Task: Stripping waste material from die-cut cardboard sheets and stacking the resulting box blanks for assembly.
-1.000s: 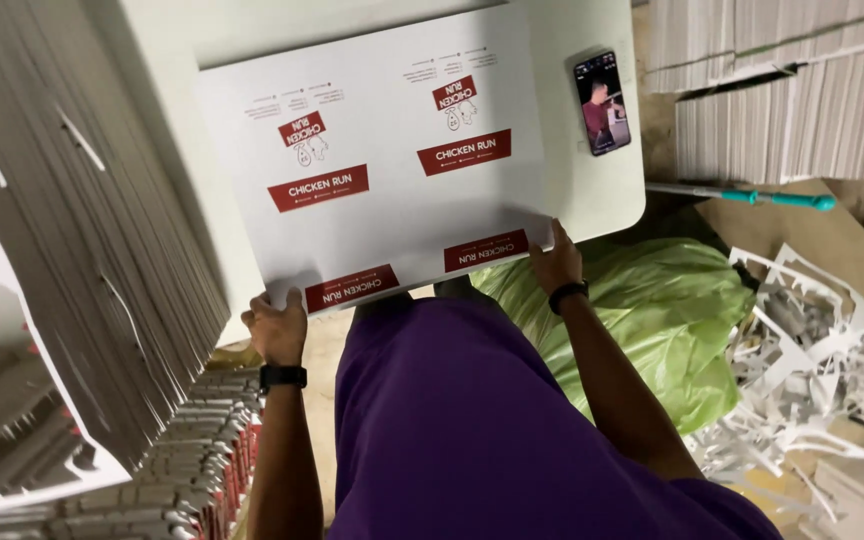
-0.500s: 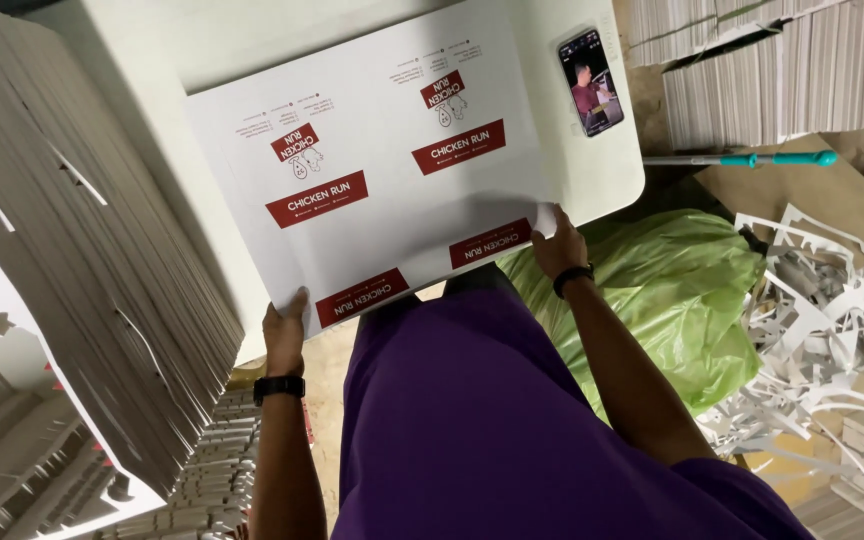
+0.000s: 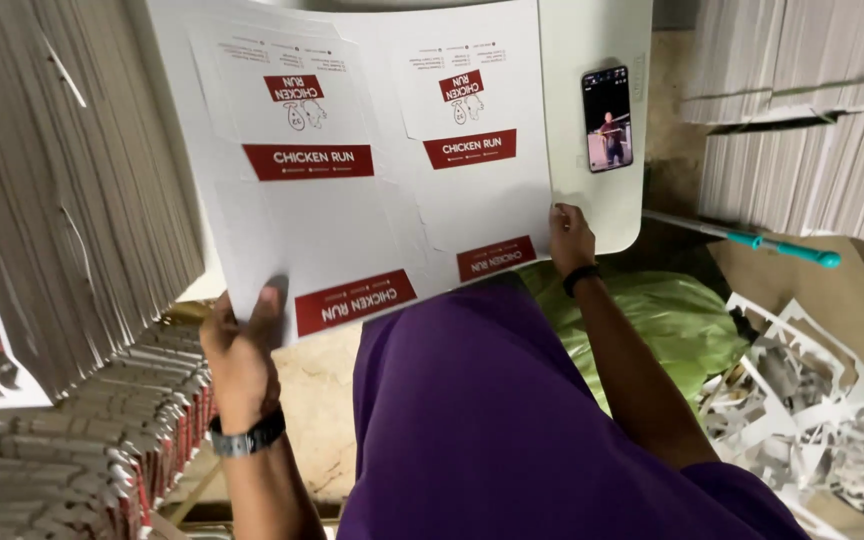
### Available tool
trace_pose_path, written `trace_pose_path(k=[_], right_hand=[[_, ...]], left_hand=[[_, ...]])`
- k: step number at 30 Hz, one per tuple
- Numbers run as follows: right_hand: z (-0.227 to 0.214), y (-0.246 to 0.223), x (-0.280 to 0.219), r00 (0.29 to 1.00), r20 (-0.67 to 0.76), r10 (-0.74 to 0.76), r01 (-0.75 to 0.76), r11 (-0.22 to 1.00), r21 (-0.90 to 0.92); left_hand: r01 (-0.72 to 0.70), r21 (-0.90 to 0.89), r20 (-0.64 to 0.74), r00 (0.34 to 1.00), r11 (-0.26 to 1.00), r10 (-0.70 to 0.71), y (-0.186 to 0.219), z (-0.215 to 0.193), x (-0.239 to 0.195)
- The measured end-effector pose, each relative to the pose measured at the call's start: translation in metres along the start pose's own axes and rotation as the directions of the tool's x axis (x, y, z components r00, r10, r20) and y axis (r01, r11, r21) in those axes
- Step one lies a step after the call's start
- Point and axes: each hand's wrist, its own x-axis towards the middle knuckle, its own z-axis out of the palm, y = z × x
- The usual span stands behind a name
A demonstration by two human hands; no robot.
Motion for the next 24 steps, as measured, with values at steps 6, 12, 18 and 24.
trace_pose_path(k=[6, 12, 18, 24], right_hand=[[-0.014, 0.032, 0.042, 0.977, 0.2, 0.069, -0.112, 0.97, 0.215], [0.038, 0.07, 0.05, 0.909, 0.418, -0.013, 0.003, 1.0, 0.023], [0.025, -0.007, -0.034, 0.801, 0.598, -0.02, -0.198, 0.934, 0.297], [0.021, 0.001, -0.006, 0.75, 0.64, -0.166, 0.527, 0.734, -0.428]], left_hand=[[0.043, 0.018, -0.039, 0.998, 0.999, -0.043, -0.075, -0.015, 0.01], [0.231, -0.828, -0.065, 0.866, 0.511, -0.496, -0.234, -0.061, 0.09], [-0.027, 0.424, 0.169, 0.984, 0.905, -0.05, -0.281, 0.052, -0.009], [0.403, -0.338, 0.126, 0.915, 0.85, -0.384, -0.338, 0.154, -0.003]])
